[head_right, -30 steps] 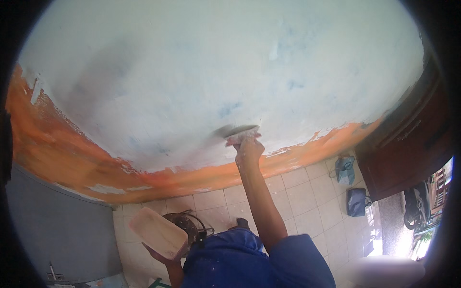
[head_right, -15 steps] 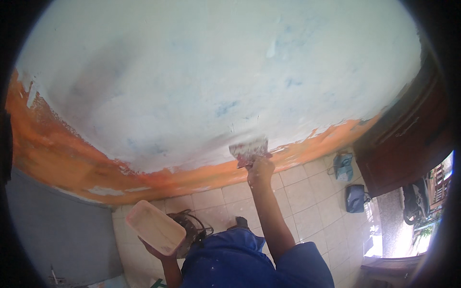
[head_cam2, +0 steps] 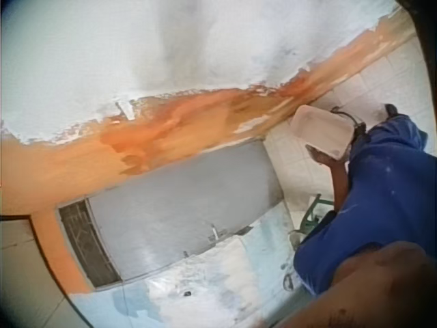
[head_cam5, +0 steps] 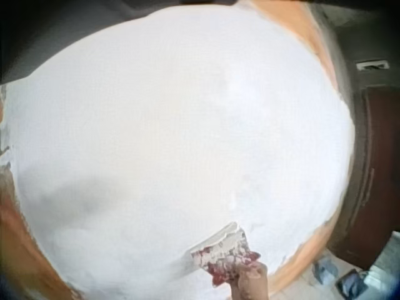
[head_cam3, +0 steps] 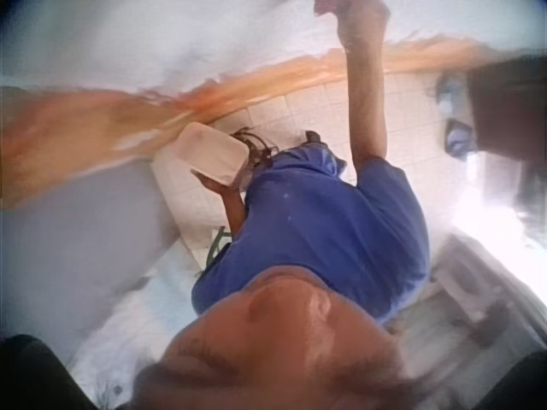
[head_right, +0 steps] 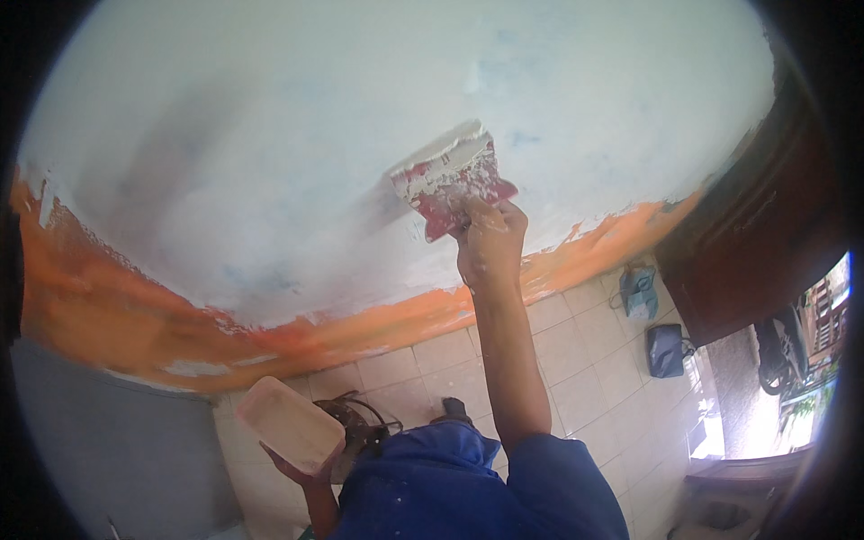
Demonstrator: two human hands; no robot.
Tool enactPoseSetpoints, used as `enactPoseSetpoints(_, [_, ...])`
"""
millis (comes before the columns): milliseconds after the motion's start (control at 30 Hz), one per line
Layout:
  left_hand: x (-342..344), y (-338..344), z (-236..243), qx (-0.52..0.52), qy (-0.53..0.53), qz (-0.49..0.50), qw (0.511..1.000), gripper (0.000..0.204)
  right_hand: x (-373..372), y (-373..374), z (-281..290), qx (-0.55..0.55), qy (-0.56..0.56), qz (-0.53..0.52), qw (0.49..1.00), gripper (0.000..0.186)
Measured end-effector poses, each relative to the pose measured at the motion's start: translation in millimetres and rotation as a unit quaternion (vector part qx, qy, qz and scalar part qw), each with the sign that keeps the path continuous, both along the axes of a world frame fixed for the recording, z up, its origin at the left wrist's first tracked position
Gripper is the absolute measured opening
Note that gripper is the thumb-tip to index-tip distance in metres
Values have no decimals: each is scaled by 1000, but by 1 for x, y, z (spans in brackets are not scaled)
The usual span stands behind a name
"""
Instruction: The person applies white plaster to a textured orange wall using a putty knife and then scrapes the excess off into a plastic container.
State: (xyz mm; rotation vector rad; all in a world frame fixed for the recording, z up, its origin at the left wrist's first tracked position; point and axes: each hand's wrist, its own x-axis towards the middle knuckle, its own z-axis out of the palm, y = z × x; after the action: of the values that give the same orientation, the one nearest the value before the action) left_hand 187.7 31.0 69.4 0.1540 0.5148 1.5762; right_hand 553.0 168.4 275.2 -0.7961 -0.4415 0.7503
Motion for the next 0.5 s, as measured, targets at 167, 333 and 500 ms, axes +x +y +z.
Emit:
enactPoseSetpoints(167, [-1,15,-5,19,22,37,999,66,-9,-20,-69,-63,14,-99,993,20])
enactPoseSetpoints(333, [-1,8,-13,11,2,49,999,65,-14,20,-144,-173,90,-55,979,8])
enactPoseSetpoints(500, [16,-7,15,9,44,61,997,65,-21,61,-83,-97,91,-28,991,7])
